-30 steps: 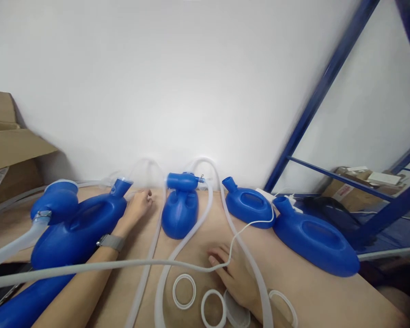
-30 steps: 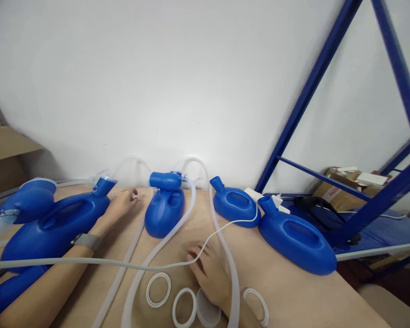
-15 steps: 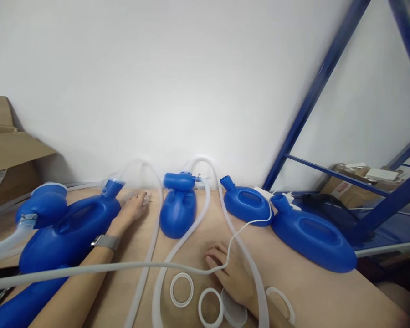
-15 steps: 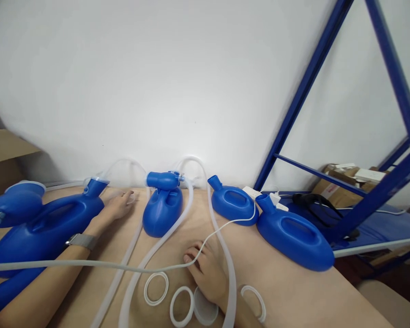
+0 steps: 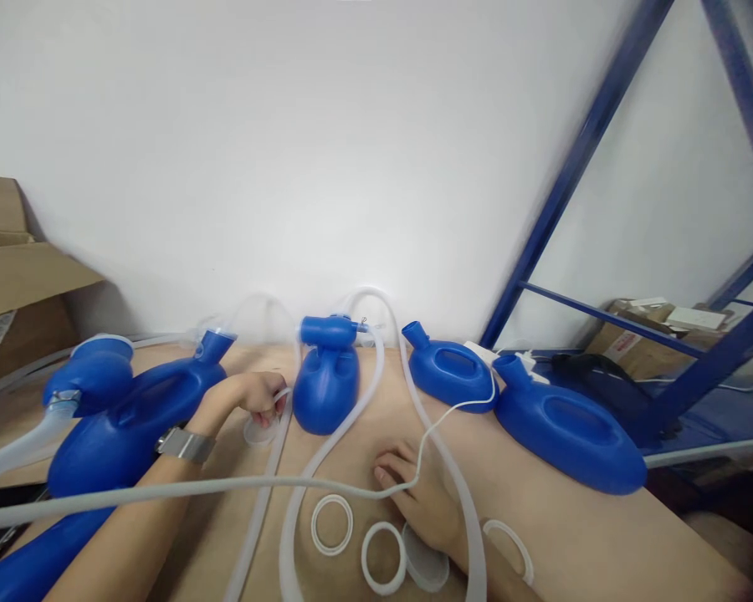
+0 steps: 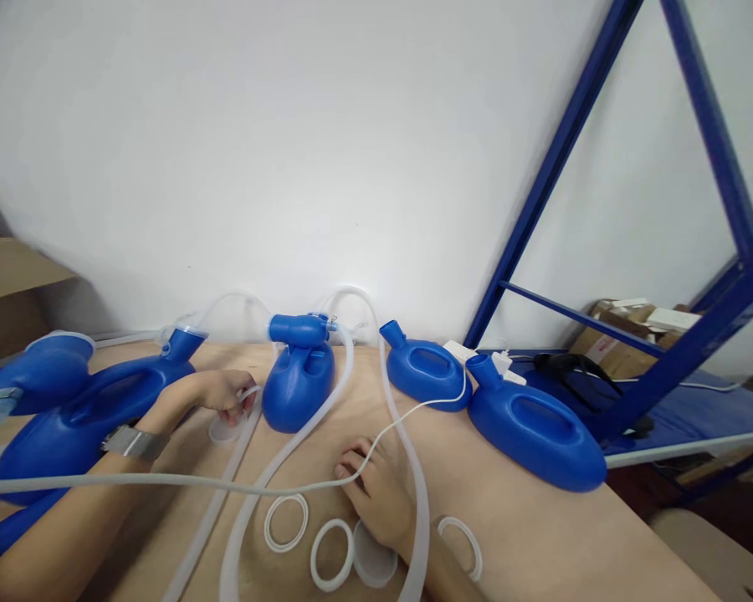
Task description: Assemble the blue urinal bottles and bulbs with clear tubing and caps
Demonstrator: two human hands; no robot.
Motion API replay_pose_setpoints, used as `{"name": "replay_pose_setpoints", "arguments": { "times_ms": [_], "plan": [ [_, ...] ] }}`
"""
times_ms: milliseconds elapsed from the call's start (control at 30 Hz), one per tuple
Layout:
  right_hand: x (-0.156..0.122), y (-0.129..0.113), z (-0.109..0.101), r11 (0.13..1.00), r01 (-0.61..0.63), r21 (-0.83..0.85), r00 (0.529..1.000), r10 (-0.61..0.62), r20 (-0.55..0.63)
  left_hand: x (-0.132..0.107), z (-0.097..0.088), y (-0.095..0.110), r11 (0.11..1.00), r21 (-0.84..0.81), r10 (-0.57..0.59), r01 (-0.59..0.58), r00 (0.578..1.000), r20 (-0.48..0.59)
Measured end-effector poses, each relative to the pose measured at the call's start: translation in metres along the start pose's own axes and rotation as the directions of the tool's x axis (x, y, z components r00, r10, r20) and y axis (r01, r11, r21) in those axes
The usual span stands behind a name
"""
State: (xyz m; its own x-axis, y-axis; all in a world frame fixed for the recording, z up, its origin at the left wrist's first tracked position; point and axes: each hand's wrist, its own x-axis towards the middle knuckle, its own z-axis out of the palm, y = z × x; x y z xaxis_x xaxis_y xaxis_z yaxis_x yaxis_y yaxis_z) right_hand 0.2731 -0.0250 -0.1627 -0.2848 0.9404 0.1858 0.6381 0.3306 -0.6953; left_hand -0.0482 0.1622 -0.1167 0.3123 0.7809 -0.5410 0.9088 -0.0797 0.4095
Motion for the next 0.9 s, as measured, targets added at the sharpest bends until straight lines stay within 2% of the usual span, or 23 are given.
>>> {"name": "replay_pose_setpoints", "arguments": {
  "times_ms": [67,200,333,400,467,533,600,667,767,900],
  "plan": [
    [0.000,-0.001,-0.001,1.000,-0.001,0.007,1.000,0.001,0.007,-0.012,-0.004,0.003,0.999,-0.036,-0.029,0.031,0.998,0.058],
    [-0.001,0.001,0.001,1.000,0.005,0.001,1.000,-0.005,-0.007,-0.032,-0.014,0.002,0.991,-0.085,-0.096,0.099,0.994,0.048],
    [-0.002,0.004,0.002,1.000,0.020,-0.016,0.999,-0.020,-0.027,-0.045,-0.019,-0.004,0.985,-0.101,-0.129,0.137,0.988,0.081],
    [-0.002,0.003,0.002,1.000,0.025,-0.017,0.999,-0.025,-0.026,-0.046,-0.022,-0.008,0.986,-0.100,-0.127,0.130,0.991,0.037],
    [-0.001,0.003,0.001,0.999,0.026,-0.023,0.999,-0.027,-0.019,-0.041,-0.027,-0.012,0.991,-0.088,-0.104,0.097,0.991,-0.087],
    [-0.001,0.004,0.001,0.999,0.028,-0.032,0.999,-0.029,-0.015,-0.028,-0.033,-0.012,0.998,-0.055,-0.054,0.042,0.965,-0.255],
    [0.000,0.005,0.002,0.998,0.038,-0.043,0.999,-0.039,-0.022,-0.007,-0.036,-0.008,1.000,-0.002,0.024,-0.027,0.910,-0.414],
    [0.000,0.006,0.003,0.998,0.048,-0.043,0.998,-0.049,-0.036,0.019,-0.035,0.002,0.993,0.060,0.118,-0.102,0.845,-0.522],
    [0.000,0.007,0.003,0.998,0.061,-0.031,0.997,-0.062,-0.051,0.060,-0.031,0.019,0.975,0.118,0.220,-0.186,0.785,-0.579],
    [-0.001,0.008,0.005,0.995,0.077,-0.056,0.995,-0.080,-0.061,0.096,-0.029,0.033,0.977,0.080,0.205,-0.197,0.772,-0.602]
  ]
}}
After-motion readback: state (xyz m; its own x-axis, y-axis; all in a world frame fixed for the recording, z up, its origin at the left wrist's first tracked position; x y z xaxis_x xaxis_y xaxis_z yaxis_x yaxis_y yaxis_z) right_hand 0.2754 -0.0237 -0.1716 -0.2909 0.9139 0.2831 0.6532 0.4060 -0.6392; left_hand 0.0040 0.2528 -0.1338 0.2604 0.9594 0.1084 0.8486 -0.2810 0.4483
